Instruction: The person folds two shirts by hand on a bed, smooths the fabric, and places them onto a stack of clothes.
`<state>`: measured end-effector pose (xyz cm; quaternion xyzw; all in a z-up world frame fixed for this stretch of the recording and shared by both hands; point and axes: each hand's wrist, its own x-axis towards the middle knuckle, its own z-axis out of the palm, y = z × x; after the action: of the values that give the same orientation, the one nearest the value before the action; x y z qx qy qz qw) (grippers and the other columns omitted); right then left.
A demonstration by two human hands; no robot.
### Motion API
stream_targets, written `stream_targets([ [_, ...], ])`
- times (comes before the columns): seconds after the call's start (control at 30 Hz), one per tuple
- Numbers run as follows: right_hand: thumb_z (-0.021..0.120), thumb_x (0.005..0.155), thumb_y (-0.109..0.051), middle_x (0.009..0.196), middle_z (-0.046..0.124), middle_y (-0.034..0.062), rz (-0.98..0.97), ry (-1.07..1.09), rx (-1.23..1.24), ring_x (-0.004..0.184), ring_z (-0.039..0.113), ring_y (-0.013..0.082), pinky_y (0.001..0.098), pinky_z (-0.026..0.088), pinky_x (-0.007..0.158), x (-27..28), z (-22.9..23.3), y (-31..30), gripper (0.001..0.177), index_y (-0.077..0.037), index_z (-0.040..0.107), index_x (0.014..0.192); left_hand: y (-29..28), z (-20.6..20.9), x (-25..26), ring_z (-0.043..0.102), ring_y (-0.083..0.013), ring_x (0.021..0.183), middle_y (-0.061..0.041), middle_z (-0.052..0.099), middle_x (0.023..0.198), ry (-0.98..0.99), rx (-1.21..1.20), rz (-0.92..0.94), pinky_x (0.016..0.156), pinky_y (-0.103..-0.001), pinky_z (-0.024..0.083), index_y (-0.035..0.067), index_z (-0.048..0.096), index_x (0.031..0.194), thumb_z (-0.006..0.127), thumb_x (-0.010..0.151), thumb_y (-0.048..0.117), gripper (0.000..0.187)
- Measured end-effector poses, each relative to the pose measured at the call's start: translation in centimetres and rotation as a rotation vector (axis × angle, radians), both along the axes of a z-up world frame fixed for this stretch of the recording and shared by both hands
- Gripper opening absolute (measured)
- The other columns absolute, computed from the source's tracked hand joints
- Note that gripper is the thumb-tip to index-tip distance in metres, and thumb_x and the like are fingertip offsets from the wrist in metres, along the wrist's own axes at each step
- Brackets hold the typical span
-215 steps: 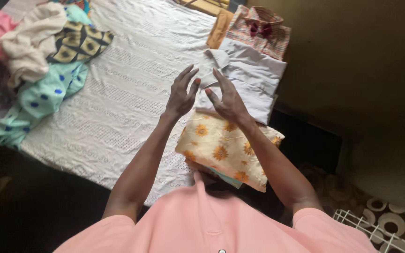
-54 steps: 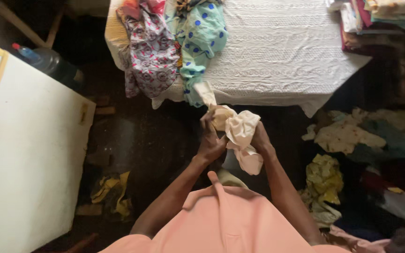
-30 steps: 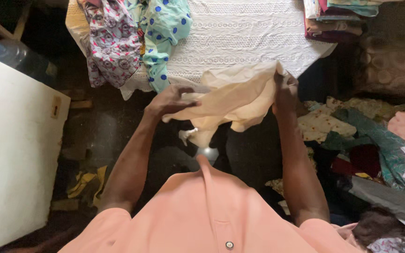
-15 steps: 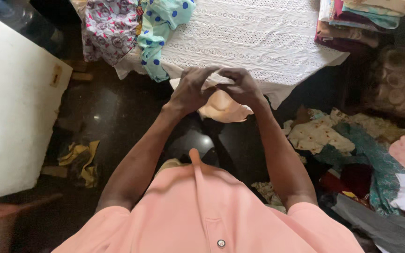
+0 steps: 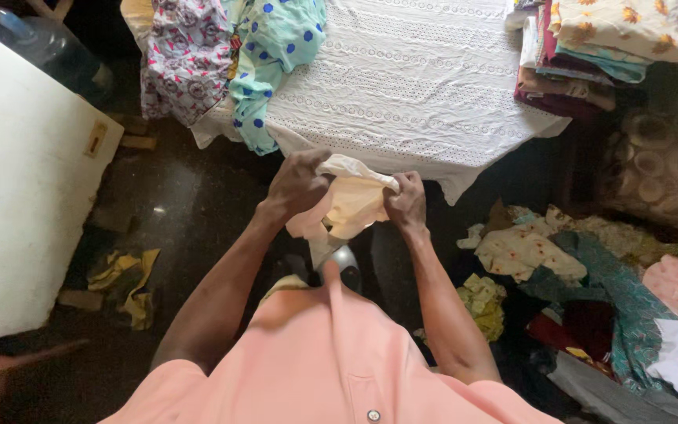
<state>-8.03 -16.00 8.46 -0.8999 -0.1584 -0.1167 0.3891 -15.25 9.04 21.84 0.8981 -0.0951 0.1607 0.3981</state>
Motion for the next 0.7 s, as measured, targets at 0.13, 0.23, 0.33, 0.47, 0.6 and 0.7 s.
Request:
stream_targets([
  [0.13,0.063,0.088,-0.005,0.101,0.068,0.0198,0.118,-0.007,0.027,0.091,0.068,0.0371,0.0455,0.056,0.079,0.7,1.1,-0.1,0.023,0.0,0.069,0.11,2.3,1.5,-1.8,0.077,-0.0326,0.086,-0.022,0.074,0.096,0.197,-0.21,0.062,0.079,-0.037,0.058,0.0,0.07,0.118,0.051,0.078,0.004,0.044],
  [0.23,0.062,0.094,-0.008,0.098,0.072,0.0161,0.175,0.234,0.181,0.087,0.074,0.0269,0.0376,0.057,0.076,0.6,2.1,1.1,0.023,-0.001,0.065,0.116,4.2,1.8,-2.7,0.077,-0.0329,0.087,-0.021,0.075,0.095,0.046,-0.253,0.107,0.077,-0.037,0.056,-0.002,0.072,0.109,0.058,0.083,0.006,0.031],
  [0.33,0.07,0.094,-0.01,0.103,0.076,0.0134,0.337,0.178,0.258,0.093,0.073,0.0221,0.0328,0.056,0.08,0.7,3.7,1.8,0.027,-0.002,0.067,0.119,7.2,1.1,-2.9,0.074,-0.0322,0.097,-0.021,0.074,0.1,0.084,-0.231,0.286,0.083,-0.04,0.056,0.001,0.073,0.11,0.059,0.093,0.013,0.025],
  [0.47,0.08,0.091,-0.015,0.099,0.075,0.0119,0.288,0.125,0.197,0.089,0.072,0.0206,0.034,0.057,0.076,1.1,7.7,3.7,0.025,-0.003,0.072,0.111,9.3,-0.3,-2.1,0.061,-0.0395,0.12,-0.018,0.07,0.12,0.046,0.257,0.526,0.1,-0.05,0.047,0.008,0.068,0.121,0.071,0.095,0.018,0.028],
  [0.6,0.083,0.086,-0.014,0.104,0.075,0.0097,0.562,0.067,0.114,0.095,0.072,0.0168,0.0333,0.058,0.083,1.0,12.2,7.7,0.032,-0.002,0.071,0.113,5.2,-1.3,-1.3,0.05,-0.0486,0.128,-0.029,0.057,0.136,-0.253,0.19,-0.043,0.106,-0.055,0.035,0.009,0.038,0.148,0.085,0.077,0.023,0.087],
  [0.7,0.083,0.085,-0.013,0.106,0.075,0.0074,0.638,0.109,0.12,0.099,0.073,0.0165,0.0321,0.059,0.089,0.6,14.0,9.4,0.036,-0.004,0.07,0.116,1.9,-2.0,0.2,0.063,-0.0436,0.115,-0.021,0.068,0.117,-0.086,0.035,-0.145,0.101,-0.054,0.045,0.005,0.043,0.139,0.079,0.078,0.021,0.072],
])
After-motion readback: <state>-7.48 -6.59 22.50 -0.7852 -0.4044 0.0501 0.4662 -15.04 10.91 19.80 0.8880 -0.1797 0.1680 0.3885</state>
